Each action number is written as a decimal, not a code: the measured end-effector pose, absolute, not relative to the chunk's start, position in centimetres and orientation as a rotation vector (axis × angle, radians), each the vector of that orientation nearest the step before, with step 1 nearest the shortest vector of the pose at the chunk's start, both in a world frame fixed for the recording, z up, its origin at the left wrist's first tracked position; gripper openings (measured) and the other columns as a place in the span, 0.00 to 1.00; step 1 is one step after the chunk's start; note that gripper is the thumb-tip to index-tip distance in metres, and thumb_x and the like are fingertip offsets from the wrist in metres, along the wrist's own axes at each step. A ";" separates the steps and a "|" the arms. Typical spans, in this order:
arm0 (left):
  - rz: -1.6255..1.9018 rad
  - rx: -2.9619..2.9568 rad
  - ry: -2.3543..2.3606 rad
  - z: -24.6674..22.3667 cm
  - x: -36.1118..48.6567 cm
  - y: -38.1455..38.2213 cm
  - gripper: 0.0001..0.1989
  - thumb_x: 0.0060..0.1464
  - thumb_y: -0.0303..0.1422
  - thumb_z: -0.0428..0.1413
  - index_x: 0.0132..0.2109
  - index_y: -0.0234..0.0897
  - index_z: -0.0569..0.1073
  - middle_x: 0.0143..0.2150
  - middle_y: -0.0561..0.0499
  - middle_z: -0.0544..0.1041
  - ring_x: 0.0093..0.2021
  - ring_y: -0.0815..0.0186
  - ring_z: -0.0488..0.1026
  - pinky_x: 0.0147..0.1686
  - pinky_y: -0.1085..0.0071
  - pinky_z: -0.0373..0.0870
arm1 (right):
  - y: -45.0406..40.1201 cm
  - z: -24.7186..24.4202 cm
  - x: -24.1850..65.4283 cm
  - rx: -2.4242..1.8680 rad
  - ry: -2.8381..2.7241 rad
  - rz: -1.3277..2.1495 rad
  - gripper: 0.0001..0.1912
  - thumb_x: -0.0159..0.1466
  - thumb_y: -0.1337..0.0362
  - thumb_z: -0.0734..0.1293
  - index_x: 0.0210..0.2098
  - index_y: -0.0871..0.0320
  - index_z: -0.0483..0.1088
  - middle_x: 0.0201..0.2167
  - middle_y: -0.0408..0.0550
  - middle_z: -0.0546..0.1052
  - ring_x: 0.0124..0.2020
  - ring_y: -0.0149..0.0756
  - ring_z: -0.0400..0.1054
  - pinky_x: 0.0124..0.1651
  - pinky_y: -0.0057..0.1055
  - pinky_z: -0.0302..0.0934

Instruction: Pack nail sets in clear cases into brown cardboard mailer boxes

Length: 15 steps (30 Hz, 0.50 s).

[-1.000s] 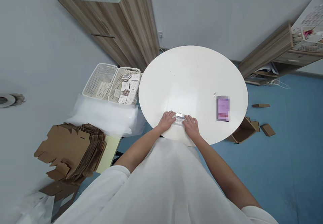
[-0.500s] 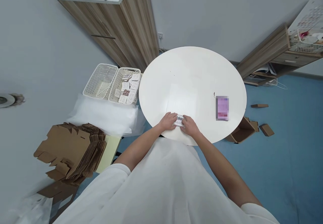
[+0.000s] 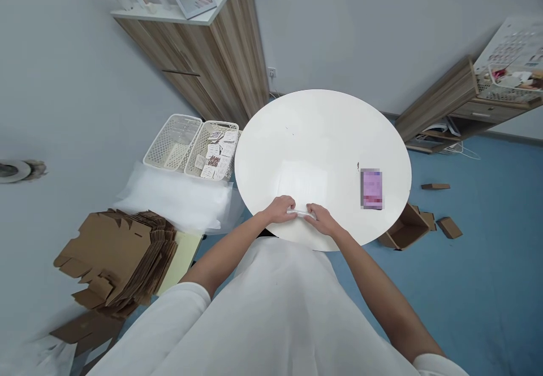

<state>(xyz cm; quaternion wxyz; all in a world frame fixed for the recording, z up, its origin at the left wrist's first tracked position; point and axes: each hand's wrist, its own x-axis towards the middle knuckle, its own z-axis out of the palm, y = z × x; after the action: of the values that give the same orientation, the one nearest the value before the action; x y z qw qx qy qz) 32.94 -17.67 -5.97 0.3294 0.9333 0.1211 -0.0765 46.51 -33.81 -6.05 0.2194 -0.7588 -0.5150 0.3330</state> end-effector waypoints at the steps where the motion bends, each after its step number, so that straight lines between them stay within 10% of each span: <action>1: -0.185 2.456 0.337 -5.9 33.2 -17.4 0.09 0.48 0.40 0.50 0.34 0.40 0.67 0.39 0.50 0.71 0.43 0.61 0.66 0.40 0.67 0.61 | -33.6 -6.1 46.8 -2.114 -1.411 0.882 0.09 0.59 0.56 0.57 0.32 0.55 0.60 0.33 0.45 0.69 0.35 0.36 0.61 0.38 0.32 0.54; 15: -0.557 2.336 0.670 -7.8 34.8 -16.1 0.15 0.55 0.39 0.42 0.40 0.39 0.69 0.43 0.49 0.73 0.43 0.62 0.68 0.38 0.69 0.63 | -30.4 -8.9 47.4 -2.380 -1.050 0.971 0.13 0.61 0.56 0.56 0.33 0.56 0.67 0.35 0.46 0.73 0.35 0.33 0.64 0.35 0.28 0.53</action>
<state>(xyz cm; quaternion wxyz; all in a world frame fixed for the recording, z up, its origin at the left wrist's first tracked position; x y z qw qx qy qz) 34.85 -16.10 -7.84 0.3184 0.8882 0.2545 -0.2119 47.39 -30.41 -8.93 0.1817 -0.8429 -0.3719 0.3438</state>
